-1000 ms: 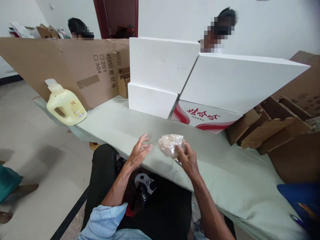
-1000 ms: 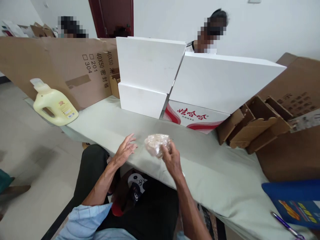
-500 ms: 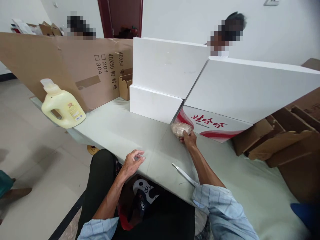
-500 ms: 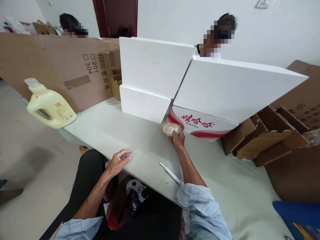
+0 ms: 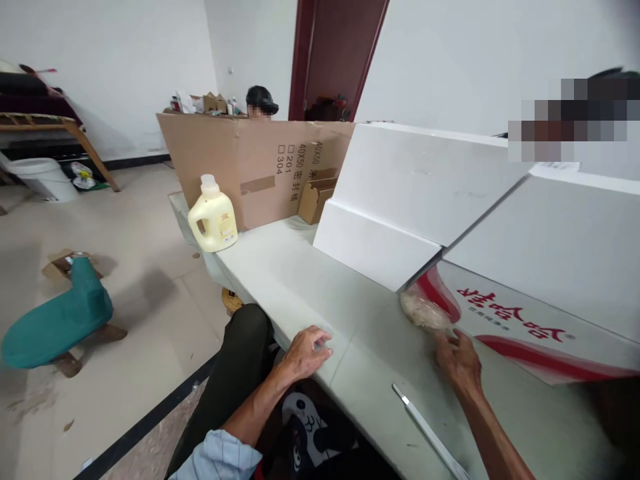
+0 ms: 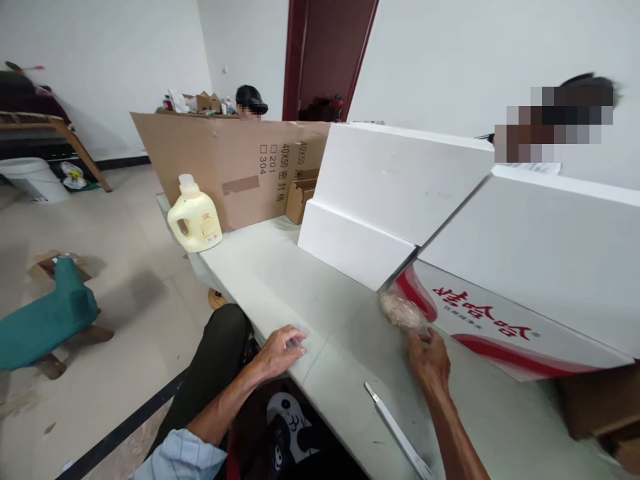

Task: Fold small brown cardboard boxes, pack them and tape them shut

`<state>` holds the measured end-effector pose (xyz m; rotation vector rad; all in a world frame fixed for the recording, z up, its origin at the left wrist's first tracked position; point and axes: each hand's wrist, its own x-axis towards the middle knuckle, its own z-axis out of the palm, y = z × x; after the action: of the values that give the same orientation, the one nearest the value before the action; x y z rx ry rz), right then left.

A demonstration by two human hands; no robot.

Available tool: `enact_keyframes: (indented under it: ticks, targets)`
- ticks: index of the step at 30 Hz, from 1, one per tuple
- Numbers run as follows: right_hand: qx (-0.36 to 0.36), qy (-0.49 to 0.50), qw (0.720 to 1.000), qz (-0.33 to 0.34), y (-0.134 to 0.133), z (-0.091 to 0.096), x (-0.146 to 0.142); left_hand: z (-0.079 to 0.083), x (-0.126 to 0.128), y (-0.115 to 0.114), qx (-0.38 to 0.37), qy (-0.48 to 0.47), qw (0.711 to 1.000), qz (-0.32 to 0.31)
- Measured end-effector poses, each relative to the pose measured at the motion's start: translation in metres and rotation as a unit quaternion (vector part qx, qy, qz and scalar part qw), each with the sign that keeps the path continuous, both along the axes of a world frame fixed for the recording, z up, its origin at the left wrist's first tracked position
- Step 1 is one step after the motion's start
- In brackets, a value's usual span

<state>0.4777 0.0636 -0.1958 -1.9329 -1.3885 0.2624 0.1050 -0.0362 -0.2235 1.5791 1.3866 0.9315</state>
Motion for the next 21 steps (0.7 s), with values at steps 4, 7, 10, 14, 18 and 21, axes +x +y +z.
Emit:
enact_keyframes:
  ticks: [4,7,10,14,18,21]
  targets:
    - [-0.014,-0.042,0.997,0.061,-0.043,-0.013,-0.003,-0.001,-0.002,-0.004,0.017,0.017,0.999,-0.025]
    - [0.01,-0.095,0.988,0.125,-0.072,-0.025,-0.003,0.002,-0.009,-0.003,0.029,0.032,0.998,-0.05]
    - [0.032,-0.151,0.977,0.149,-0.091,-0.034,0.002,0.006,-0.023,0.008,0.042,0.059,0.995,-0.062]
    - [0.043,-0.175,0.975,0.134,-0.1,-0.044,0.009,0.014,-0.052,0.039,0.059,0.117,0.99,-0.049]
    - [0.042,-0.184,0.976,0.111,-0.099,-0.055,0.012,0.02,-0.08,0.076,0.063,0.187,0.98,-0.034]
    - [0.034,-0.18,0.978,0.1,-0.097,-0.065,0.016,0.022,-0.096,0.1,0.061,0.237,0.969,-0.038]
